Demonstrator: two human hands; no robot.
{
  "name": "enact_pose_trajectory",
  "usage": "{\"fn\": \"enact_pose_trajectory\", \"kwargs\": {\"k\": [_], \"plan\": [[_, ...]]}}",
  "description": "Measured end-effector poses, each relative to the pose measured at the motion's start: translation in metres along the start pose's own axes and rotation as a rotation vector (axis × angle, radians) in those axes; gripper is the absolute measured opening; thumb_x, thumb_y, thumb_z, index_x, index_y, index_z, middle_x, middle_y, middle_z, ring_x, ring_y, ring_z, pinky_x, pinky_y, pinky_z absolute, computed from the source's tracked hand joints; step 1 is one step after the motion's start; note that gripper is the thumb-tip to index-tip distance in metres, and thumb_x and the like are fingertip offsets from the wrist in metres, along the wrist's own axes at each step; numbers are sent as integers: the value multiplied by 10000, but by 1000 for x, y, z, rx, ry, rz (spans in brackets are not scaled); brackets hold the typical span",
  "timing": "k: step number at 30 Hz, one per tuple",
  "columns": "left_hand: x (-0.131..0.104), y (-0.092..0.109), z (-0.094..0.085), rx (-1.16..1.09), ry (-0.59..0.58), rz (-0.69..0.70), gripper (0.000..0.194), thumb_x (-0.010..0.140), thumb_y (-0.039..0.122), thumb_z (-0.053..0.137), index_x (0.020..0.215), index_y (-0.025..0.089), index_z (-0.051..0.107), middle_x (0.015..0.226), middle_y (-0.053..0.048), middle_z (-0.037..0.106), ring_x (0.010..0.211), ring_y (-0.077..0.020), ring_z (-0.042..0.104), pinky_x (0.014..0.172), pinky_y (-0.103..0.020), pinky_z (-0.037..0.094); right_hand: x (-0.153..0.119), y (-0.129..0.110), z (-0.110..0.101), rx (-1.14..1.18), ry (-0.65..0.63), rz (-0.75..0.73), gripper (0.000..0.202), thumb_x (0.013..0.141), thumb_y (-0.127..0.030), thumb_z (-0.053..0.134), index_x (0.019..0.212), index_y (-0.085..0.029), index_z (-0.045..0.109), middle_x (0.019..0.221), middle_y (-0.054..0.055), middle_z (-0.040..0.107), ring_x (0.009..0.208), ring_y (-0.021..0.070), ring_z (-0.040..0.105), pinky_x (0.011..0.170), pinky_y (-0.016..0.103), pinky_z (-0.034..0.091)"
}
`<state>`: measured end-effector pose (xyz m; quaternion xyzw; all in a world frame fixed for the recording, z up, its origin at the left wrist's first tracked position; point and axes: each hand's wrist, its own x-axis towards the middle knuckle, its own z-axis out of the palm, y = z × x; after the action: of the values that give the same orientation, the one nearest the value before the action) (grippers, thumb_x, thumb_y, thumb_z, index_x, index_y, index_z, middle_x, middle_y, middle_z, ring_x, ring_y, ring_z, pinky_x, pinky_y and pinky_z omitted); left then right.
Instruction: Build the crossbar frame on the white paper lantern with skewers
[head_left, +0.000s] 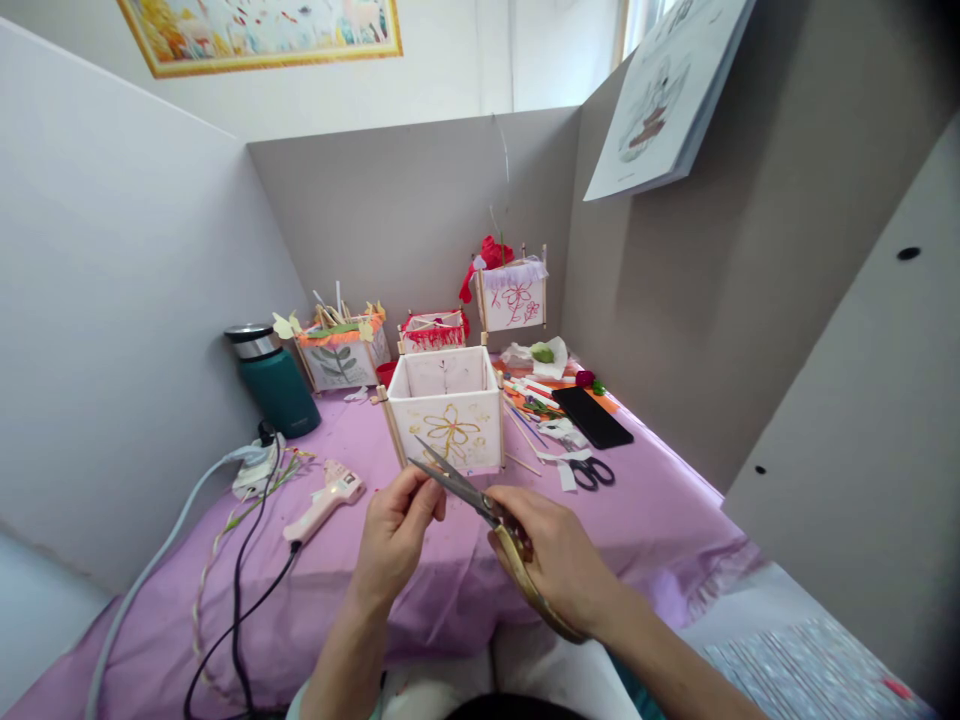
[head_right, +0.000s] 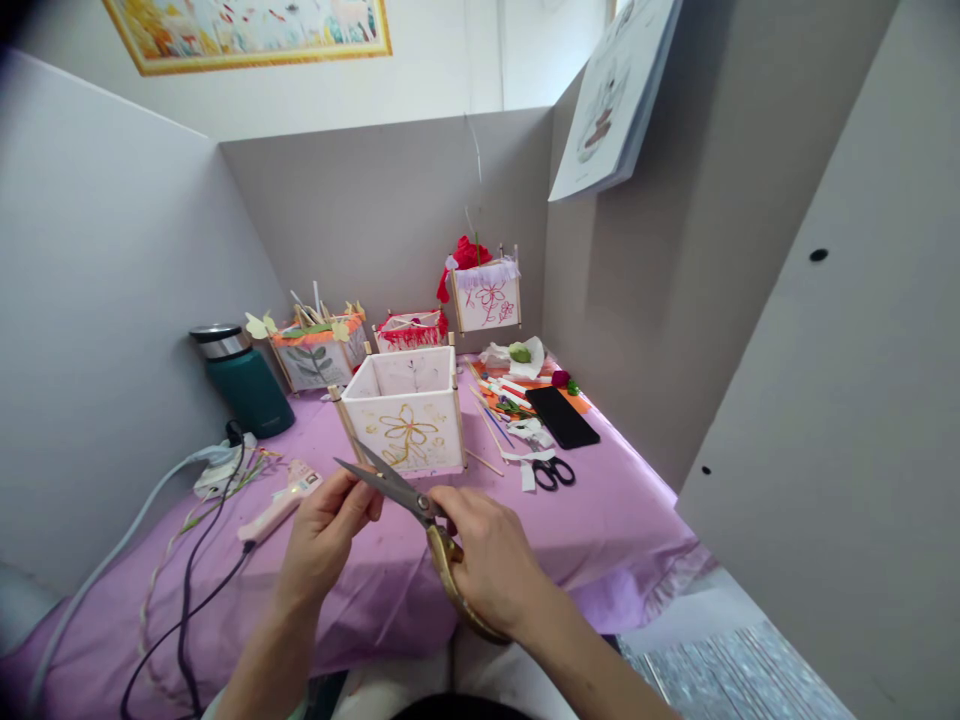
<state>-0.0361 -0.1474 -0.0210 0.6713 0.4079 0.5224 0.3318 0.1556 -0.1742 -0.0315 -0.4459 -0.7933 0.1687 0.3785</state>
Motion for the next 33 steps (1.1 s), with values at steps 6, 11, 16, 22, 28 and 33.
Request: {"fn": "enact_pose_trajectory", "kwargs": {"k": [6, 11, 16, 22, 28, 33], "plan": [[-1, -2, -1, 24, 8, 7, 232, 913, 335, 467, 769, 179, 560, 597, 33, 473, 577, -107, 433, 558, -235, 332, -1, -1, -2, -22, -17, 4, 242, 810, -158, 495, 1035, -209, 568, 862, 31, 612, 754, 169, 540, 685, 280, 418], [-1, -2, -1, 38, 8, 36, 222, 917, 315, 469, 763, 180, 553, 601, 39, 462, 580, -99, 428, 566, -235, 335, -1, 0, 0, -17, -6, -4, 222, 808, -148, 490, 1007, -205, 572, 853, 30, 608, 749, 168, 534, 694, 282, 415], [-2, -2, 0, -3, 13, 37, 224, 915, 305, 470, 745, 179, 547, 585, 41, 449, 569, -96, 419, 552, -231, 328, 0, -2, -2, 57, -30, -19, 212, 801, -127, 490, 977, -208, 576, 821, 11, 606, 695, 147, 523, 641, 260, 404], [-2, 0, 0, 3, 35, 42, 215, 904, 304, 480, 748, 177, 555, 582, 36, 466, 567, -104, 441, 551, -236, 332, 0, -3, -4, 71, -21, -20, 250, 795, -125, 497, 1011, -221, 578, 839, 8, 615, 728, 152, 542, 674, 264, 418], [0, 1, -2, 46, 18, 54, 233, 915, 294, 465, 728, 179, 541, 586, 41, 464, 571, -94, 440, 557, -229, 335, 1, -2, -4, 27, -25, -13, 244, 794, -130, 495, 1011, -217, 566, 834, 11, 602, 722, 156, 529, 673, 268, 411], [-1, 1, -3, 86, 16, 75, 241, 907, 276, 466, 699, 178, 535, 575, 41, 471, 554, -93, 434, 545, -228, 333, 1, -1, -3, 62, -18, -21, 231, 763, -96, 480, 945, -210, 565, 787, -1, 581, 666, 138, 497, 620, 249, 379]]}}
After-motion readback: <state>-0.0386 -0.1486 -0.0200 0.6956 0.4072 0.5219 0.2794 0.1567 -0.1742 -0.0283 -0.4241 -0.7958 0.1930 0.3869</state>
